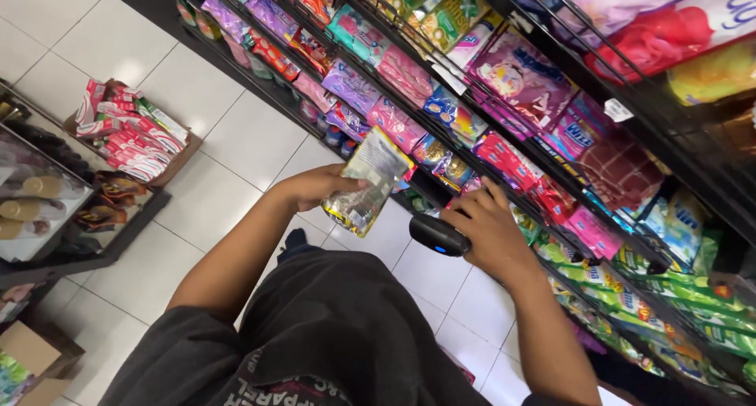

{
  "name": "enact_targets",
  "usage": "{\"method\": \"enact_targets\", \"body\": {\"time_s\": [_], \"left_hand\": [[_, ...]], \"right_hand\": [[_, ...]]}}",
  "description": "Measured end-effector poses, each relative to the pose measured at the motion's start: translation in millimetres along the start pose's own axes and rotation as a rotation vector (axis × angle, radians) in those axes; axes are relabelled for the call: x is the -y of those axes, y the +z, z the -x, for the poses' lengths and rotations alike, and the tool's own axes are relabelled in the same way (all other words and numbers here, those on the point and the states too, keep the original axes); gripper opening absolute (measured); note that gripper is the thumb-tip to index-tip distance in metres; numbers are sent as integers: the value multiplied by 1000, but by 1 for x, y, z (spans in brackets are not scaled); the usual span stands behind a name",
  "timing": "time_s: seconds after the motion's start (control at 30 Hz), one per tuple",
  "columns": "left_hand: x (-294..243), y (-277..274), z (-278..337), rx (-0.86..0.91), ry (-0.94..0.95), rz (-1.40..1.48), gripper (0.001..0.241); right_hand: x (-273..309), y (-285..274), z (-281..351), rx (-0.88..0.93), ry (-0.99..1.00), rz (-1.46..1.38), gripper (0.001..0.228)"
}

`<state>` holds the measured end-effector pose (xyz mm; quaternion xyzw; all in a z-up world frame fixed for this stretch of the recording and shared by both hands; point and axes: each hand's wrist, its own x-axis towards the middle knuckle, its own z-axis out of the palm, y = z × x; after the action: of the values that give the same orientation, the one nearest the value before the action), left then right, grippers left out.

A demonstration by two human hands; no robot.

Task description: Scanning item pouches and restocking them on grocery store shelves.

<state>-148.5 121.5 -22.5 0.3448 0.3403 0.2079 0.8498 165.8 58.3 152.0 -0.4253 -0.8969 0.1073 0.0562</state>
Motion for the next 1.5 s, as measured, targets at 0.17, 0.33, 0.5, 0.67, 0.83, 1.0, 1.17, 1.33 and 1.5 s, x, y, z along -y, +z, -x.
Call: {"method": "enact_targets", "body": {"time_s": [0.17,0.33,0.5,0.67,0.83,1.0,1.17,1.33,1.5], "left_hand": [[-12,-14,-4,52,-41,-79,56],[-18,-24,-8,42,-65,-101,56],[-22,-21,-13,63,-46,-105,59],[-16,-9,-19,85,-17,-57,60],[-15,16,-19,79,-29,-54,60],[-9,41,-26,95,42,-70,57],[0,61,-32,-48,257,-25,58],[8,69,-27,-55,499,142,55],[11,70,-22,-163,546,237,57]], "right_hand": [[15,-10,-35,45,-119,34,34],[21,-7,-47,46,-157,-19,32],[24,-16,-46,40,-146,-4,34],[21,-23,-35,64,-135,5,34],[13,-29,-13,54,-107,38,35],[2,-40,15,22,-100,58,36],[-45,-44,65,-164,150,55,52],[-110,-31,99,-444,505,14,52],[-168,-11,79,-743,703,2,47]]}}
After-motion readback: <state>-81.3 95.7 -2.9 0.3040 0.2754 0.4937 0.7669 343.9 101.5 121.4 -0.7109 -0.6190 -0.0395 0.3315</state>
